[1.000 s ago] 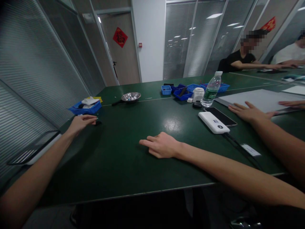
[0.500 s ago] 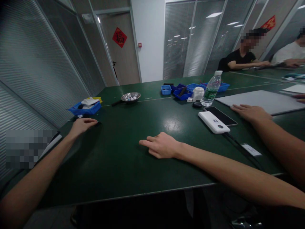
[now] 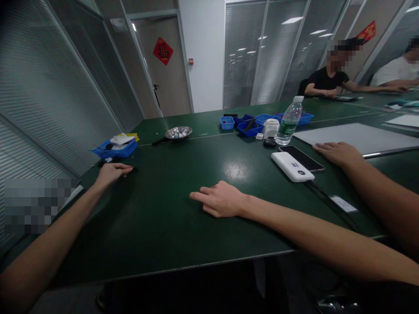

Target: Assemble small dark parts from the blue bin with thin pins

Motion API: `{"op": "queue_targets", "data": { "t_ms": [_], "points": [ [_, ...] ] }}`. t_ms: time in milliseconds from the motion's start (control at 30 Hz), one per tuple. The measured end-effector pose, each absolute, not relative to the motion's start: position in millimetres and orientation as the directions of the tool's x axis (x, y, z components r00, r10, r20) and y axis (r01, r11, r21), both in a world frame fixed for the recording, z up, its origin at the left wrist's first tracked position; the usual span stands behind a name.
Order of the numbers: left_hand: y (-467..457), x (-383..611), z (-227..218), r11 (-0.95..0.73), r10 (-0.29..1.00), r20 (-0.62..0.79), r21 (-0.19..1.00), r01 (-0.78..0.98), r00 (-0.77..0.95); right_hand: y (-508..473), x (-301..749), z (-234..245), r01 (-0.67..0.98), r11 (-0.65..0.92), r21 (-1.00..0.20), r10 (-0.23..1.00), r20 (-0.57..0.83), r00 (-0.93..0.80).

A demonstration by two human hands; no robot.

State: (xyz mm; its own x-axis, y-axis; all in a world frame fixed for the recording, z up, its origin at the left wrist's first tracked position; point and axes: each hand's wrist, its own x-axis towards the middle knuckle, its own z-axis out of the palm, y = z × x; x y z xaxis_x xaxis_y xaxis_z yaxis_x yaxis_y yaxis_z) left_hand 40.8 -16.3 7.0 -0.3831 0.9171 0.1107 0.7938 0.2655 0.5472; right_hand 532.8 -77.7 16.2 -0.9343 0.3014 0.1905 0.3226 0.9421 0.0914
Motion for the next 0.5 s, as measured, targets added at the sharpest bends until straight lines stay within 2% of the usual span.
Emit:
{"op": "queue_targets", "data": {
  "t_ms": [133, 233, 367, 500],
  "points": [
    [-20, 46, 11, 0.126, 0.958, 0.203, 0.338, 0.933, -0.203, -79, 533, 17, 0.320, 0.942, 0.096, 0.296, 0.202, -0.934],
    [-25, 58, 13, 0.022, 0.978, 0.203, 0.148, 0.989, -0.052, -79, 534, 16, 0.330, 0.940, 0.090, 0.304, 0.221, -0.927],
    [-35, 79, 13, 0.030, 0.983, 0.180, -0.044, 0.999, -0.021, -79, 534, 16, 0.369, 0.928, 0.044, 0.347, 0.252, -0.903],
    [-38, 84, 9, 0.046, 0.982, 0.187, -0.143, 0.989, -0.019, -79, 533, 13, 0.425, 0.905, -0.035, 0.416, 0.292, -0.861]
  ]
}}
